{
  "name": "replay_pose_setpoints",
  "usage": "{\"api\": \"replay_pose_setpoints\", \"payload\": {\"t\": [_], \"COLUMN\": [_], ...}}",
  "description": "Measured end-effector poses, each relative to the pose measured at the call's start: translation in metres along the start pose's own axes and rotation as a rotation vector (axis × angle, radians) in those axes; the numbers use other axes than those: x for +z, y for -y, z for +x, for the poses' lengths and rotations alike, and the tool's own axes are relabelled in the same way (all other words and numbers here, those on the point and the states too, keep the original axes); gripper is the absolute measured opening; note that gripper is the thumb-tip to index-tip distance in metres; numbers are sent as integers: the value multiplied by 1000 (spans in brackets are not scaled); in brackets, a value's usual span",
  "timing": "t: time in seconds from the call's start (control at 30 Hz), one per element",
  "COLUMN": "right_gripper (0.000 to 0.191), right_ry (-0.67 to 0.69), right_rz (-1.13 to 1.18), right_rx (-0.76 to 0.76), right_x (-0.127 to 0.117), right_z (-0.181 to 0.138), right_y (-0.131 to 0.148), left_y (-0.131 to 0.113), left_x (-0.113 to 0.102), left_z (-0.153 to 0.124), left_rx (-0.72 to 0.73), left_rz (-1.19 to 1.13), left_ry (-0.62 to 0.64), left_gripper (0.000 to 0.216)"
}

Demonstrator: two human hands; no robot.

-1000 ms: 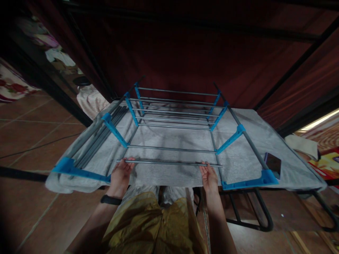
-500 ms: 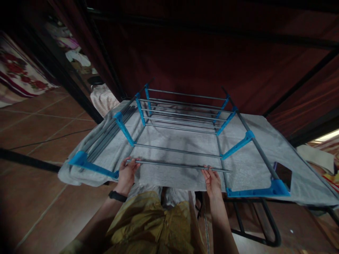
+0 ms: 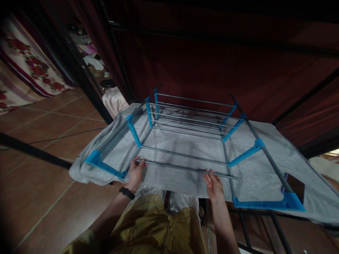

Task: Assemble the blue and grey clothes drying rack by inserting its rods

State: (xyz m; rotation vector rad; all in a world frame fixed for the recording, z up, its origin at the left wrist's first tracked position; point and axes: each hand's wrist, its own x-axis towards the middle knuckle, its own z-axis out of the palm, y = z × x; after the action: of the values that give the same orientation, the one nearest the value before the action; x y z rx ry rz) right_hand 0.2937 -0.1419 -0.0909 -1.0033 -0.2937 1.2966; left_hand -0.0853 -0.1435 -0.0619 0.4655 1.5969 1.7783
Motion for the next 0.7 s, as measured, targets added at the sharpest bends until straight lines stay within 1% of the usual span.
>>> {"api": "replay_pose_setpoints", "payload": {"t": [0.17,0.23,0.37,0.5,0.57,0.7], "right_gripper": [28,28,28,29,28,24], "right_ry": [-31,-45,-60,-75,-67,-53], "right_rz": [17,16,10,-13,-36,-79], "right_rx": [-30,-48,-60,-74,-77,-92], "right_x": [0,0,2,1,0,0], "right_z": [-6,-9,-11,-12,-13,-15], "right_y": [-8,-10,-10,-9,-9,-9], "left_y": [14,16,18,18,18,15], "left_x": [-3,-5,-10,-17,-19,-18], "left_z": [7,8,8,7,6,6], "left_rx": [69,123,311,472,504,528], "left_rz": [113,153,300,502,579,659], "left_ry": [32,50,109,194,202,204], "left_gripper": [43,41,25,26,28,29]}}
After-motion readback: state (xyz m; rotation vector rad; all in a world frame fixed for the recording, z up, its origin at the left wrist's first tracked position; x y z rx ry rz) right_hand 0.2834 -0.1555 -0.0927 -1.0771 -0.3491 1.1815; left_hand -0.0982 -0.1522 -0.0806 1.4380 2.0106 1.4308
